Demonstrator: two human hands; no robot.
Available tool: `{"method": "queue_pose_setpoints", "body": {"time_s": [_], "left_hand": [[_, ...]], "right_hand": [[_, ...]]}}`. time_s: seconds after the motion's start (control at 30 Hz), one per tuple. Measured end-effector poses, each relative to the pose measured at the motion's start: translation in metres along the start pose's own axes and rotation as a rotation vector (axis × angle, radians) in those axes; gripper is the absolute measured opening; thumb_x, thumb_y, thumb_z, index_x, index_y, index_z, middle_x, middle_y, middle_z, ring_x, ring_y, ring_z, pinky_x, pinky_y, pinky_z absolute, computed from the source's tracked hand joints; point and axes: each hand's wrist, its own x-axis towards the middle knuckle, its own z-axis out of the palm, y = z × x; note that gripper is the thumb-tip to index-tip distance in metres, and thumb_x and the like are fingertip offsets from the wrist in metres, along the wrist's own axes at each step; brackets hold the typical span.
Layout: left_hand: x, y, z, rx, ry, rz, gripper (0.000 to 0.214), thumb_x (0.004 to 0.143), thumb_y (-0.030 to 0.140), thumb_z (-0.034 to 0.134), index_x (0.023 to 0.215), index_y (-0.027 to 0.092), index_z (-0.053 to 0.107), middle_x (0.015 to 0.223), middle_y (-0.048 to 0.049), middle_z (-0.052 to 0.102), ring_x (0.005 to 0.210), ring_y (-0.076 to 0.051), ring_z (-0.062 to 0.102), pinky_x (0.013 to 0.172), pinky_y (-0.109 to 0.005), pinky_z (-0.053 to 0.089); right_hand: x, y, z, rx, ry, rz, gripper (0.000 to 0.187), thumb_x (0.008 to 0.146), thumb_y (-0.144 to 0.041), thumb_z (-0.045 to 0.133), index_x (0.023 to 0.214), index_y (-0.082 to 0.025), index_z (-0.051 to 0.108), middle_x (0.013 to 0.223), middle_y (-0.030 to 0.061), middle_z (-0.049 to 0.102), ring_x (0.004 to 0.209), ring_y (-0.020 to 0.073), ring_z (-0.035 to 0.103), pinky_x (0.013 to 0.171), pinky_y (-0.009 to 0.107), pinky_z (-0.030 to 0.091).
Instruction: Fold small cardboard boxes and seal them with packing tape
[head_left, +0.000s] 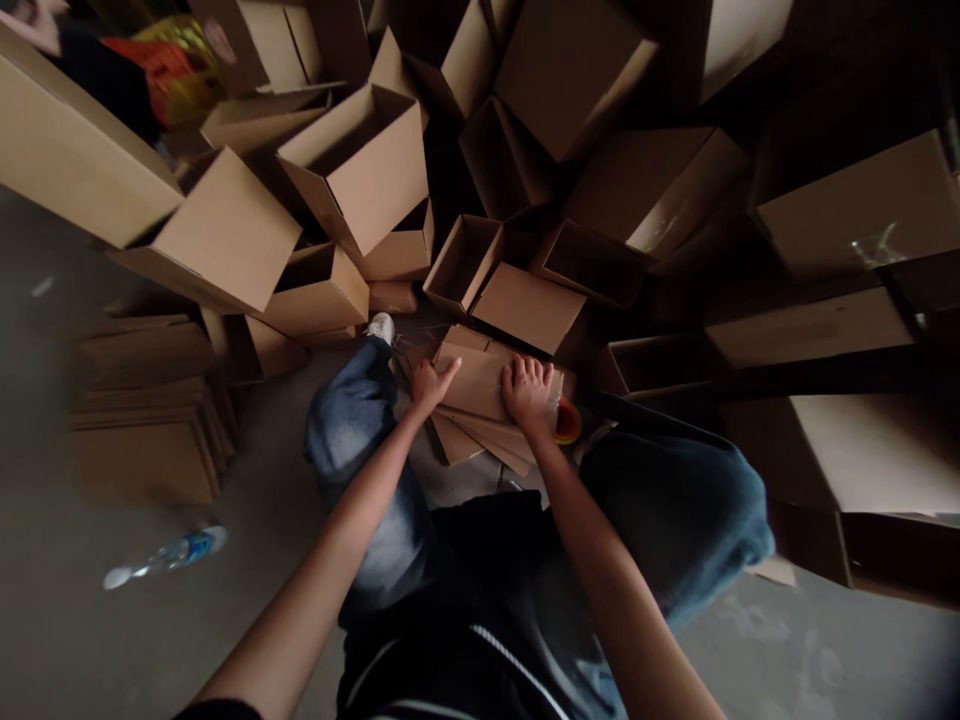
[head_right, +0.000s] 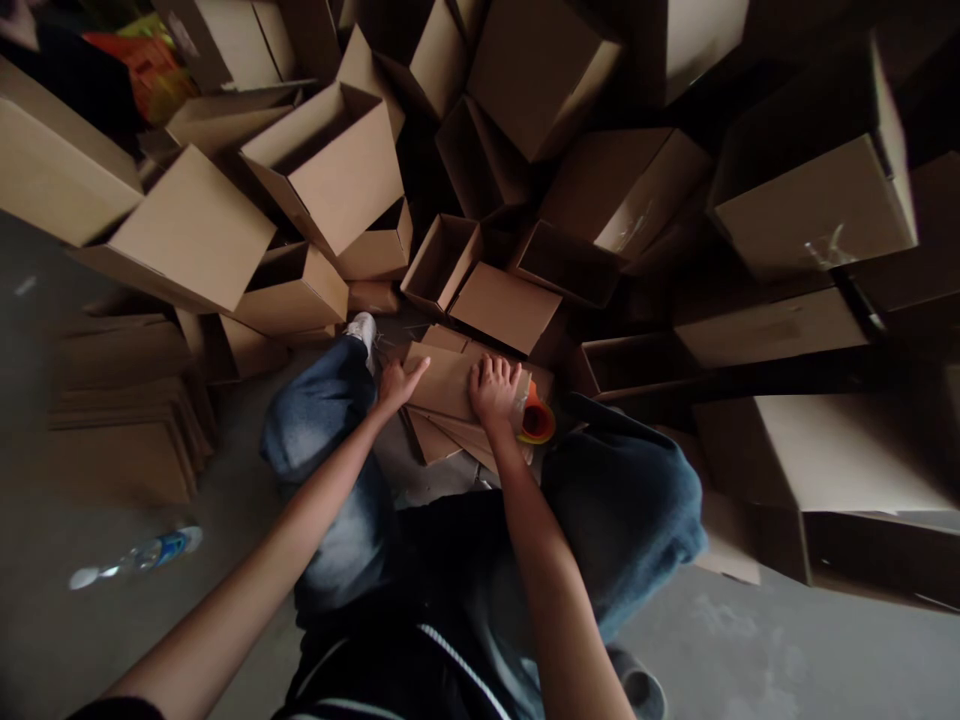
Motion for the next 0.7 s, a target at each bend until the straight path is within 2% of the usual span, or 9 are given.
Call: {"method": "queue_pose_setpoints", "body": {"time_s": [0.23,0.43,0.7], "left_hand": [[-0.0007,0.0,0.0,-0.006,0.006,-0.007,0.073,0.086,0.072,0.057,0.112,0.005,0.067,0.115,-0.0264,0.07,0.117,-0.036,0.064,0.094,-0.036,0.047],[-0.0006,0.0001,0.0003,0.007,-0.008,-0.02,0.076,0.086,0.074,0.055,0.116,0.005,0.065,0.117,-0.0271,0.069,0.119,-0.037,0.063,0.096,-0.038,0.046],[-0.0008,0.0014,-0.0003,0.002,-0.005,-0.03,0.075,0.086,0.073,0.057,0.114,0.003,0.066,0.116,-0.0276,0.069,0.119,-0.036,0.063,0.095,-0.036,0.046]], "right_hand": [[0.0,-0.0004,-0.0002,-0.009,-0.002,0.002,0.044,0.102,-0.032,0.032,0.129,-0.013,0.061,0.126,0.0156,0.068,0.122,0.0286,0.055,0.117,0.054,0.022],[0.0004,-0.0007,0.0001,-0.004,0.001,0.01,0.044,0.102,-0.032,0.031,0.129,-0.013,0.061,0.127,0.0157,0.067,0.123,0.0295,0.054,0.116,0.055,0.023],[0.0003,-0.0016,-0.0017,-0.003,-0.005,0.008,0.045,0.103,-0.033,0.031,0.129,-0.014,0.062,0.127,0.0152,0.068,0.122,0.0291,0.054,0.117,0.053,0.021]]}}
